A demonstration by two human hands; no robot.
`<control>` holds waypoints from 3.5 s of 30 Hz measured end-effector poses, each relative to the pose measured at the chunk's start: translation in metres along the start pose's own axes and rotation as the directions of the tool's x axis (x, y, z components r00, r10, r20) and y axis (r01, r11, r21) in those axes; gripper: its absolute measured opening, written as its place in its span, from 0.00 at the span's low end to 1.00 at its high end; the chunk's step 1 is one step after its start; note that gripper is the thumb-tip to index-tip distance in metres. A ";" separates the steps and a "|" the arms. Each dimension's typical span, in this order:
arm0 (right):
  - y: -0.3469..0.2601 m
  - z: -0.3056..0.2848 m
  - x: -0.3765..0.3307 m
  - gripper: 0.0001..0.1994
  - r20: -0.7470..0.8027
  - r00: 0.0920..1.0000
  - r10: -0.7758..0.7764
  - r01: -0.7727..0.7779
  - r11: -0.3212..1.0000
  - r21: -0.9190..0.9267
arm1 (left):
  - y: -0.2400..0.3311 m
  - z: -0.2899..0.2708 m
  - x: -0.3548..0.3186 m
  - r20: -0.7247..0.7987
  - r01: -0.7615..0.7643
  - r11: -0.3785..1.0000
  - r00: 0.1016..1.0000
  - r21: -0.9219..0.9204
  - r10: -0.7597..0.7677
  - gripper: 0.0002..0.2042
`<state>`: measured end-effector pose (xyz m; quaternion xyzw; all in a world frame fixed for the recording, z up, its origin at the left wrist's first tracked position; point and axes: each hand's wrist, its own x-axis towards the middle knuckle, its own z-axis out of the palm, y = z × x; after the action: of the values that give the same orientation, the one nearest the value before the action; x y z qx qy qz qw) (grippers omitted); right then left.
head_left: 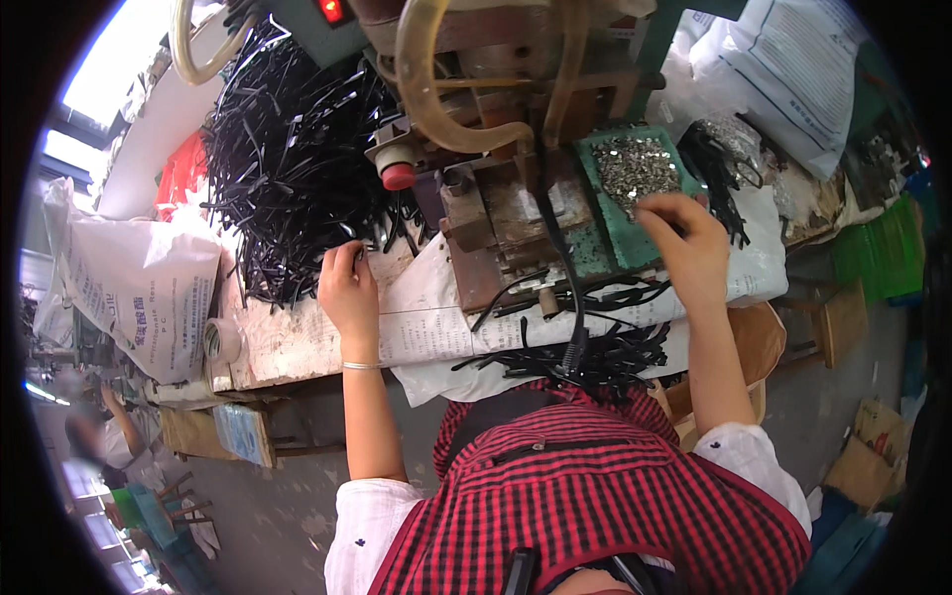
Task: The person repeatedly picks a black cable and a small metallic component, inserts them into a press machine, and operates the lever to crimp the connector onto the cable. The finished assemblies are placed into a pile on the table.
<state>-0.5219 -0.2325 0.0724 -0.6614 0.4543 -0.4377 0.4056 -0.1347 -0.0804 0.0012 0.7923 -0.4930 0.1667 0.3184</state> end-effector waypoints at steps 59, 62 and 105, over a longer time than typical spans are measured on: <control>0.064 0.004 0.009 0.07 -0.120 0.942 -0.314 0.196 0.803 -0.563 | 0.103 -0.142 -0.012 -0.550 -0.166 0.934 0.834 -0.315 -0.037 0.07; 0.058 0.012 0.021 0.11 -0.110 0.891 -0.440 0.304 0.760 -0.575 | 0.067 -0.141 0.040 -0.340 -0.093 0.990 0.939 -0.109 0.051 0.06; -0.089 0.050 -0.011 0.32 0.181 0.943 -0.280 0.201 0.911 0.359 | 0.191 -0.064 0.022 -0.299 -0.687 0.556 0.715 -0.469 0.632 0.12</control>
<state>-0.4547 -0.1916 0.1388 -0.6798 0.2381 -0.4764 0.5043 -0.2904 -0.1119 0.1267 0.4141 -0.7632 0.1628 0.4686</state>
